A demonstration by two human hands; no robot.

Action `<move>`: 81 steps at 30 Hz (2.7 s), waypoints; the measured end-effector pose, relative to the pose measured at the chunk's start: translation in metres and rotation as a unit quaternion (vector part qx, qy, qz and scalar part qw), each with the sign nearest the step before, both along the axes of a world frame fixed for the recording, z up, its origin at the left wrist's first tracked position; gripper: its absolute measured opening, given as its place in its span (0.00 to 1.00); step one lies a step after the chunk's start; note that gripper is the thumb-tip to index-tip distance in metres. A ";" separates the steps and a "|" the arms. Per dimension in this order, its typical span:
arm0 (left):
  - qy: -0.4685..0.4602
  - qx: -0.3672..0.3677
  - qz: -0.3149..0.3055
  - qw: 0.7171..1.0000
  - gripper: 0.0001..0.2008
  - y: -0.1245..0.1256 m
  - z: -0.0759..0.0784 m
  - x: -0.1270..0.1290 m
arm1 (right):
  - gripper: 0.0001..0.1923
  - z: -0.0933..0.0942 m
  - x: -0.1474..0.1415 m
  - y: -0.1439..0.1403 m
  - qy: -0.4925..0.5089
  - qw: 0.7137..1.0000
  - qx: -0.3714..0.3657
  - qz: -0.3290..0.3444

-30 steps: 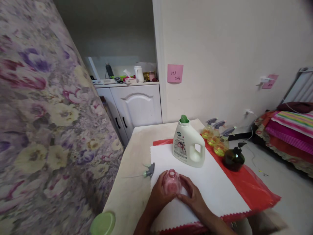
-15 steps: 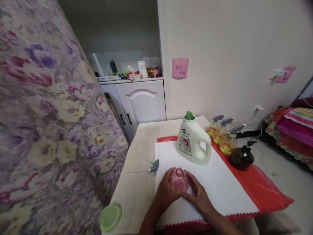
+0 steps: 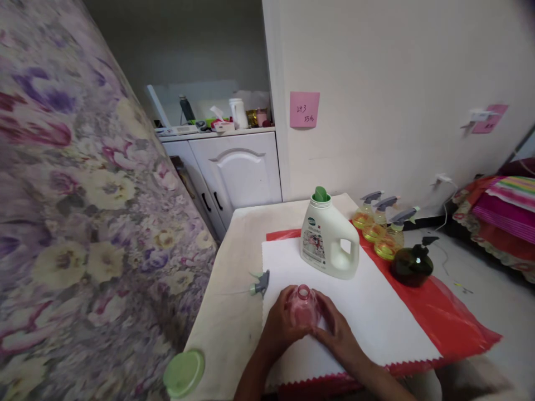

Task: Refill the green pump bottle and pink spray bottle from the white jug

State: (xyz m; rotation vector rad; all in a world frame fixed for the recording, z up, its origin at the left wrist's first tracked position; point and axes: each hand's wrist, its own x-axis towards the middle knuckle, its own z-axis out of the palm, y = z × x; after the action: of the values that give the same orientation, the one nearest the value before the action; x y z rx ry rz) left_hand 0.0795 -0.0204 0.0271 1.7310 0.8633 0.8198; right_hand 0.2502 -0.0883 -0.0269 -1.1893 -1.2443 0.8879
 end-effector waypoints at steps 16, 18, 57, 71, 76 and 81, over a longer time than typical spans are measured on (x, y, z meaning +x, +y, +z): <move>-0.029 -0.001 -0.022 0.999 0.42 -0.004 -0.002 0.000 | 0.36 0.005 -0.003 0.000 -0.006 1.000 -0.003 0.009; -0.023 0.023 -0.019 0.999 0.41 -0.005 -0.003 0.000 | 0.38 0.005 -0.003 0.000 -0.005 1.000 -0.003 0.006; -0.012 0.059 0.026 0.998 0.35 0.001 0.002 0.003 | 0.49 0.006 -0.001 0.000 0.042 0.999 -0.023 -0.008; -0.007 0.055 0.031 0.998 0.39 0.004 -0.019 0.006 | 0.42 -0.002 -0.004 -0.003 0.118 0.993 -0.005 0.020; 0.010 0.054 0.043 0.998 0.41 0.004 -0.020 0.006 | 0.36 0.030 0.016 -0.008 0.100 0.993 0.041 -0.039; 0.019 0.048 0.038 0.998 0.40 0.002 -0.017 0.008 | 0.27 0.063 0.066 0.007 0.106 0.974 0.077 -0.186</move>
State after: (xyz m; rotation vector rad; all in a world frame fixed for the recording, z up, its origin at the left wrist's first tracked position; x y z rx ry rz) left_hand 0.0877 -0.0187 0.0103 1.8108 0.9333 0.8951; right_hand 0.3159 -0.0809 0.0366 -1.1221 -0.8637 0.6094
